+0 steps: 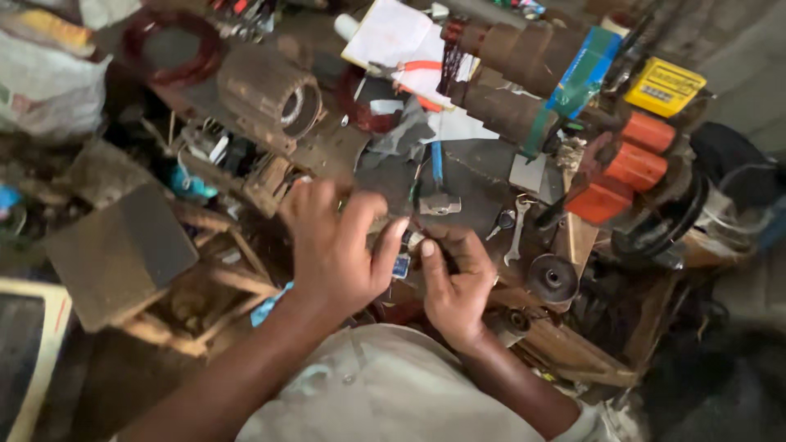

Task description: The person handles lengths of red enameled copper wire at a cluttered workbench, coiling and arranging the wire by hand, cutting or trimming it with pliers, tapping a component with a hammer, and wiping the work area with a cloth.

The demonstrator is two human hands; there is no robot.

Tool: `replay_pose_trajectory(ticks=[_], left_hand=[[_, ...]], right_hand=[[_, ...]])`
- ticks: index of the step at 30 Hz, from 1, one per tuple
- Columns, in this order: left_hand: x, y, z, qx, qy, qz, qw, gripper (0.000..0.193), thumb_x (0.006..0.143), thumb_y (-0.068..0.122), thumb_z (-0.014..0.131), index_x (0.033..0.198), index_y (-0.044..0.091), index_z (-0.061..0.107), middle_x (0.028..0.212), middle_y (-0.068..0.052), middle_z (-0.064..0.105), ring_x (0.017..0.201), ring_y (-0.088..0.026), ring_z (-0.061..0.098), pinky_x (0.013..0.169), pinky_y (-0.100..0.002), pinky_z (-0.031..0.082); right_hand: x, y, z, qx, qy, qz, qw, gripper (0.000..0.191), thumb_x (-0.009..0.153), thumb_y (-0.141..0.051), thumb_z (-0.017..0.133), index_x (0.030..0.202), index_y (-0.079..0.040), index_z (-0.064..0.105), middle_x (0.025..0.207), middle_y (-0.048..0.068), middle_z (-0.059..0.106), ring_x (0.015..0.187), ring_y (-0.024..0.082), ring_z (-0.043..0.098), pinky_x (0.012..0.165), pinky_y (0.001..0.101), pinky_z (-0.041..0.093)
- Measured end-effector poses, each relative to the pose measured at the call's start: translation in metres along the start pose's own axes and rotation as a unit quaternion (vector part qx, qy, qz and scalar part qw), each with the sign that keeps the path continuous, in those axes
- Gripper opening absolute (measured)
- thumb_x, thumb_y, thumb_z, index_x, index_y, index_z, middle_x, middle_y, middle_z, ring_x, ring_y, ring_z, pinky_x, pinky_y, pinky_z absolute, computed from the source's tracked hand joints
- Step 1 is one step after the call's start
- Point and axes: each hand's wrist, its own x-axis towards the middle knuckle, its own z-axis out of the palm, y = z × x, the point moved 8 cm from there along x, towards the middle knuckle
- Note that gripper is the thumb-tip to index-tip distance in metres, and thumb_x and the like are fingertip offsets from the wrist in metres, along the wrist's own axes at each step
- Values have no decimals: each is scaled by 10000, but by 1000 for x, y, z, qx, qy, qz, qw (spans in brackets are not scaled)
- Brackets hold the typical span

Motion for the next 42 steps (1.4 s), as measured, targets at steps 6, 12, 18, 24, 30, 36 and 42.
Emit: replay_pose_trajectory(ticks=[6, 12, 18, 24, 30, 36, 42], left_hand=[[-54, -69, 69, -426, -246, -331, 805, 190, 976, 214, 652, 1008, 35, 708, 838, -76, 713, 775, -143, 627, 693, -320, 528], [-75, -101, 112, -564, -258, -333, 710, 227, 953, 134, 687, 1073, -51, 741, 931, -66, 733, 864, -86, 651, 785, -276, 539], [-57, -104, 109, -419, -280, -287, 815, 281, 906, 148, 716, 1145, 0, 711, 871, -107, 782, 770, -118, 727, 718, -291, 579], [-47, -93, 116, -409, -298, -298, 810, 309, 829, 145, 771, 1069, 17, 624, 830, -88, 761, 751, -122, 746, 681, -321, 586], [-62, -104, 131, -397, -287, -335, 805, 199, 883, 83, 725, 1066, 15, 688, 870, -76, 759, 763, -117, 707, 711, -297, 580], [-72, -107, 120, -482, -260, -371, 750, 176, 921, 93, 720, 1046, -27, 749, 846, -66, 771, 748, -72, 703, 676, -260, 588], [-63, -104, 99, -397, -269, -319, 818, 163, 885, 96, 747, 979, -30, 703, 819, -69, 754, 734, -81, 728, 641, -260, 590]], right_hand=[[-5, -2, 40, -28, 26, -16, 999, 130, 1016, -7, 633, 1140, 29, 650, 1066, 64, 732, 971, 102, 673, 888, 258, 563], [-18, 5, 58, -102, 6, 7, 995, 210, 944, 11, 703, 1151, 30, 678, 1023, 60, 714, 929, 97, 647, 829, 261, 554], [30, 38, 26, -29, -35, 121, 992, 187, 939, -97, 688, 1086, 17, 673, 979, 46, 715, 824, 118, 682, 727, 279, 579], [52, 93, 28, 191, -167, 356, 900, 167, 932, -155, 699, 1007, -13, 655, 790, 64, 655, 610, 140, 610, 513, 272, 456], [63, 104, 24, 186, -201, 305, 912, 147, 980, -80, 725, 1020, 44, 658, 833, 88, 658, 638, 149, 592, 576, 290, 477], [53, 105, 30, 216, -138, 344, 903, 126, 907, -57, 706, 1003, -4, 646, 836, 72, 679, 645, 153, 647, 564, 296, 524], [43, 101, 43, 235, -133, 332, 904, 121, 930, -57, 719, 1011, 14, 665, 860, 72, 679, 678, 140, 641, 598, 263, 506]])
